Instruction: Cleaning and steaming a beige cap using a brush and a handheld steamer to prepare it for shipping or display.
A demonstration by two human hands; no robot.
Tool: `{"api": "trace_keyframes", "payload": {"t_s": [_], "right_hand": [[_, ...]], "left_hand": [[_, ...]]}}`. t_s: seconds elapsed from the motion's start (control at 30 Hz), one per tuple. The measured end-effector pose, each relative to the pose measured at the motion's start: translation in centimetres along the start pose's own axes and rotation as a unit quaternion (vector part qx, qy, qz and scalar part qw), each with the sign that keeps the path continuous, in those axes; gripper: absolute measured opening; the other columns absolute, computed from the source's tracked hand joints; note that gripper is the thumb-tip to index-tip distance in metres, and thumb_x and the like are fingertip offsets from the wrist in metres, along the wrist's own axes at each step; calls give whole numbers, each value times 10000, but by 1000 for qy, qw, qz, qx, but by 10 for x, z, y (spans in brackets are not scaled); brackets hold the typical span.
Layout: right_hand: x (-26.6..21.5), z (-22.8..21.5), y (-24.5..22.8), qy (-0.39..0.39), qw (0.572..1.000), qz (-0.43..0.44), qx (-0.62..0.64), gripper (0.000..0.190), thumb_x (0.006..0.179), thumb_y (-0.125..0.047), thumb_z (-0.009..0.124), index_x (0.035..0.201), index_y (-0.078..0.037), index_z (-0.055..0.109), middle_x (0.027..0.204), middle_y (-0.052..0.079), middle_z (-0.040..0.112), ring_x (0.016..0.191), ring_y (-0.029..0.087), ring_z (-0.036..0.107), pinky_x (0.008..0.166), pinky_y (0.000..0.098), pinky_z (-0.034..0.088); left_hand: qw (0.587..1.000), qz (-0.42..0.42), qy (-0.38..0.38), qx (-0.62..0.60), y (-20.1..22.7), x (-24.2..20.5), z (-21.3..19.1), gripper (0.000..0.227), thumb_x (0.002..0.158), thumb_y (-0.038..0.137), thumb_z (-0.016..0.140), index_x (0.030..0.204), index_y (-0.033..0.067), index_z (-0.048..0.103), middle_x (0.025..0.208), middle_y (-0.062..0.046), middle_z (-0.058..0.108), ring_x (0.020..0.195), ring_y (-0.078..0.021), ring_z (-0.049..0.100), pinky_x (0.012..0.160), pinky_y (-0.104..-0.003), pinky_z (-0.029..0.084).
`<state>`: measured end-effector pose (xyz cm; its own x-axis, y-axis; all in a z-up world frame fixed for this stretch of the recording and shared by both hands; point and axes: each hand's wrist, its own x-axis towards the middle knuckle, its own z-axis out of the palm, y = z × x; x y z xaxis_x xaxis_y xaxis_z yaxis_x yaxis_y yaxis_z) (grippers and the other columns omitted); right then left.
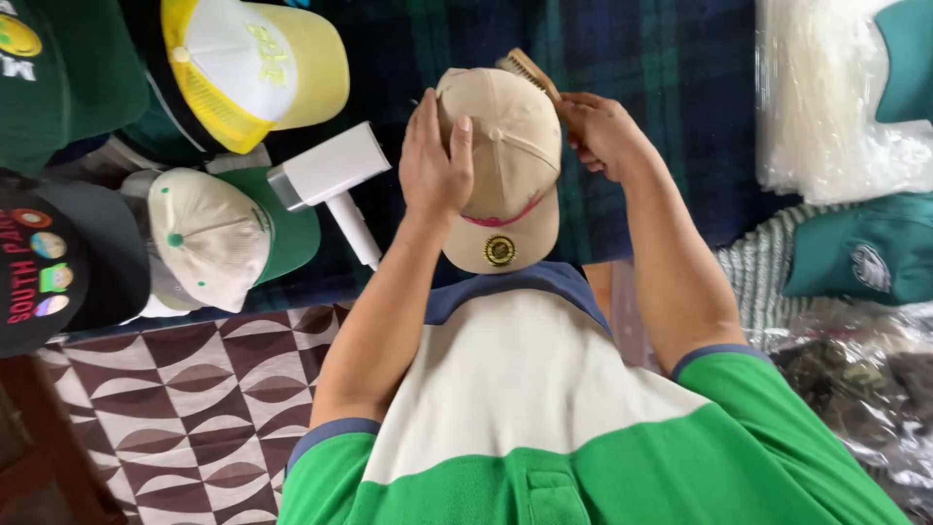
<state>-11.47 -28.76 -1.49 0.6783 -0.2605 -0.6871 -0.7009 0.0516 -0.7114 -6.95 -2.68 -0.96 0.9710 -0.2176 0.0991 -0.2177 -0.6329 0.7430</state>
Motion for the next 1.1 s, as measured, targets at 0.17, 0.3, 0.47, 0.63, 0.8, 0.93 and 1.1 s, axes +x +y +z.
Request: {"api": "trace_keyframes", "payload": {"t_s": [0.17,0.3,0.47,0.63,0.8,0.93,1.1], "right_hand": [[-97,21,8,165,972,-159,-60,372,1101,-301,512,1440,-167,583,715,72,589,614,197,535,565,359,409],[-130,37,57,191,823,-521,-125,327,1016,42,620,1329,135,624,1304,310,660,1248,464,622,1010,519,520],[-120,25,107,228,871,-387,-199,301,1086,-179,574,1312,-5,669,1146,232,726,1048,433,700,851,519,566],[-141,40,94,289,891,-320,-143,236,1125,-251,563,1242,-92,694,978,148,730,891,307,717,747,421,564],[-117,42,102,244,936,-220,-129,372,1132,-460,418,1278,-195,632,762,145,670,739,397,695,696,538,527],[-112,40,124,261,940,-211,-63,336,1136,-415,446,1213,-176,669,671,61,635,628,247,673,587,409,511],[-129,27,105,255,949,-151,-105,339,1104,-386,538,1277,-137,688,989,221,729,993,423,703,802,526,525]], "left_hand": [[998,-47,1,-47,8,-3,-8,703,1068,600,376,1501,56,476,1452,-170,575,1381,-325,545,1173,-419,442],[970,-152,67,-177,17,-28,-15,626,1104,560,355,1527,115,474,1528,-122,516,1449,-291,482,1228,-405,374],[950,-161,76,-258,-43,-102,19,550,1150,397,349,1542,13,385,1525,-232,398,1447,-390,420,1239,-495,317],[800,-380,19,-465,-108,-143,70,202,1032,307,676,1057,107,679,856,7,648,801,-100,627,742,-238,537],[798,-380,34,-467,-155,-146,95,246,1033,306,662,925,86,644,712,-91,689,637,-192,724,565,-324,622],[811,-373,53,-448,-153,-145,103,271,1029,332,668,900,94,649,695,-86,685,614,-182,720,542,-310,620],[838,-369,34,-400,-130,-146,90,292,1057,345,623,872,119,611,694,-17,629,646,-114,645,590,-262,569]]}}
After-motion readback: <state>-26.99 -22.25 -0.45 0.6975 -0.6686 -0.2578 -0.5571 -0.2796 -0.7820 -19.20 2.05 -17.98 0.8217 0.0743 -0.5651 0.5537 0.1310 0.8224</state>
